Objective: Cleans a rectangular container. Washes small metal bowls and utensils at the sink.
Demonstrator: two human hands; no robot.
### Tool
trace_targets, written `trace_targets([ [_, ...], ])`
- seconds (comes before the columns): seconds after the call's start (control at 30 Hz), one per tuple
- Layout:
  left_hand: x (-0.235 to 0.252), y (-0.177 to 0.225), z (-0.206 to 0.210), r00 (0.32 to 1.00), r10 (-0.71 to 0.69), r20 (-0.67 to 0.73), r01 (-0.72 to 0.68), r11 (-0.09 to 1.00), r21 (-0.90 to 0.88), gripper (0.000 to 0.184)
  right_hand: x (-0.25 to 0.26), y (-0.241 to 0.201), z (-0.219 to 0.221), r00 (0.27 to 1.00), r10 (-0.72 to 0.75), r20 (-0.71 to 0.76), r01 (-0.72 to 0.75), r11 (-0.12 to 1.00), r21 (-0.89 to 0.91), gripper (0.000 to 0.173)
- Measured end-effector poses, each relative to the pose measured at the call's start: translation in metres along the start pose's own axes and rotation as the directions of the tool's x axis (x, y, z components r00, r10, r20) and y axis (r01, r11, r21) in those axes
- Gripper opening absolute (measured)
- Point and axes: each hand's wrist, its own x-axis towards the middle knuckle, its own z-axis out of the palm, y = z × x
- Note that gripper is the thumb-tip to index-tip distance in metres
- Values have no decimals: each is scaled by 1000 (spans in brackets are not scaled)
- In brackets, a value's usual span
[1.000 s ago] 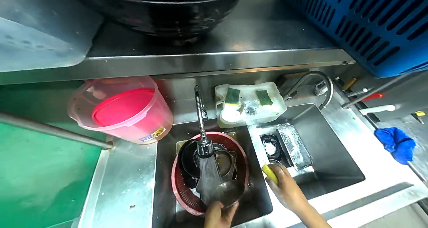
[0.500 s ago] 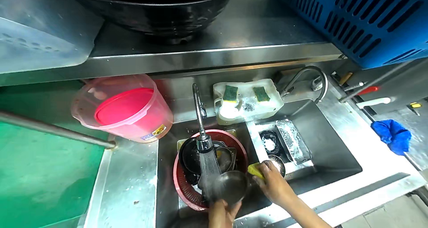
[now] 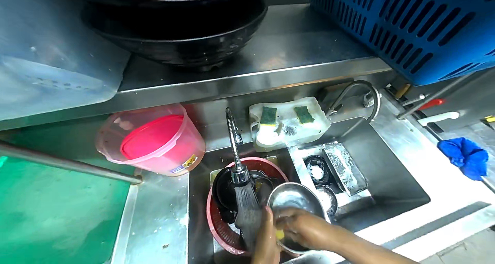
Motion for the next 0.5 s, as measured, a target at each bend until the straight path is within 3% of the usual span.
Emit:
trace_targets([
  [0.07, -3, 0, 6, 999, 36, 28, -36, 999, 5, 49, 11, 14, -11, 988, -20, -156, -31, 948, -317, 16],
  [0.1, -2, 1, 9, 996, 84, 3, -84, 996, 14, 55, 16, 23, -18, 970, -13, -241, -104, 878, -467, 16],
  [0.17, 8, 7, 8, 973, 230, -11, -228, 969, 99, 71, 23, 38, -28, 920, 86, -382, -316, 739, -595, 18],
  [0.23, 20, 12, 1, 899, 437, 13, -432, 883, 181, 75, 23, 35, -25, 851, 338, -403, -519, 663, -540, 26],
  [0.3, 33, 16, -6, 828, 560, 27, -552, 808, 205, 69, 22, 19, -16, 790, 572, -221, -609, 690, -391, 30],
  [0.33, 37, 16, -8, 824, 567, 5, -555, 806, 207, 67, 20, 13, -9, 797, 592, -123, -597, 738, -315, 29],
  [0.4, 38, 12, -7, 840, 540, -54, -522, 831, 192, 61, 19, 3, 3, 873, 487, -23, -487, 867, -107, 26],
  [0.43, 38, 10, -2, 847, 527, -69, -507, 840, 191, 59, 23, 1, 5, 916, 397, -49, -398, 917, -10, 24],
  [0.5, 35, 8, 12, 846, 529, -63, -510, 839, 188, 57, 38, 4, 3, 930, 241, -276, -238, 970, 45, 21],
])
